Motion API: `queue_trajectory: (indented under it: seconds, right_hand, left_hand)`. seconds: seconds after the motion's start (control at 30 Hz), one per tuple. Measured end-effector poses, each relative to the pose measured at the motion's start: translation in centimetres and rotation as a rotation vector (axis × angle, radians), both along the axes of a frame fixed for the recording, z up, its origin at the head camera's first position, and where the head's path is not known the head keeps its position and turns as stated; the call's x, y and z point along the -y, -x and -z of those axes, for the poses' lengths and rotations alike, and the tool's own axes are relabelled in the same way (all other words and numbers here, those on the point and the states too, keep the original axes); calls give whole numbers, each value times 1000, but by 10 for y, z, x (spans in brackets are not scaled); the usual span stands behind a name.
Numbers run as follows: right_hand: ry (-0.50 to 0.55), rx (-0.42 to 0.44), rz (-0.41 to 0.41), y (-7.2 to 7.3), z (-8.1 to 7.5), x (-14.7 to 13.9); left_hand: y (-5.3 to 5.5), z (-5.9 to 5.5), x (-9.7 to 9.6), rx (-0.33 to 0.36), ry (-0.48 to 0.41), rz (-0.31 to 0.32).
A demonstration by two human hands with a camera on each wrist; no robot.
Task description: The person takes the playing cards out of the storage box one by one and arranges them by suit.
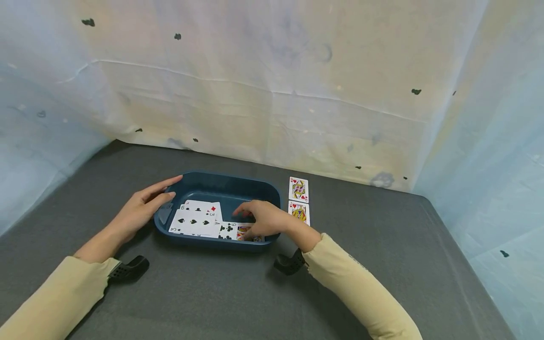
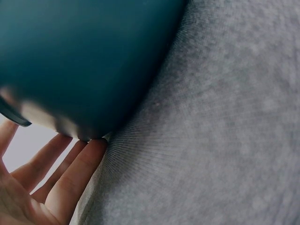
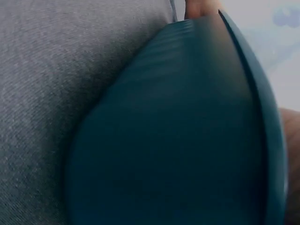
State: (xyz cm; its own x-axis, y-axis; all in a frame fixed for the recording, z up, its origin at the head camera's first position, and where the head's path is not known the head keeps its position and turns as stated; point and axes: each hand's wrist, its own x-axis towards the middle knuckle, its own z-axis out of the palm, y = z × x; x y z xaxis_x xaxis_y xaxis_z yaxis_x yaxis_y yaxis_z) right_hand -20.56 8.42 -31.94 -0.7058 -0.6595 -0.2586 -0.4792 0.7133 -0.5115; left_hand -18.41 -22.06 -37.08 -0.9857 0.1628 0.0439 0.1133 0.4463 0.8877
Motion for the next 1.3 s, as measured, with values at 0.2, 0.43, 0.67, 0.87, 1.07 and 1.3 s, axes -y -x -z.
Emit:
queue_trajectory:
  seconds: [0.2,0.43,0.67,0.87,1.07,1.3]
  right_hand:
    - [-132,-99,-29,-8,3,4]
    - [-229,-146,-32,-10,3,6]
    - [-218,-161,-24,-8,1,7]
    - [14,-140,69,-5,0,2]
    - [285,-80,224,-6,-2,-6]
    - [639,-51,322,-7,0,-21]
  left_hand:
    - [0,0,-1,0,-3,-6]
    - [0,0,-2,5,-6,-10]
    - [0,0,-1,9,-4,-14]
    - [0,0,-1,11,-2,-12]
    - [1,1,-1,2,1,-15]
    - [1,3,0,-1,0,-11]
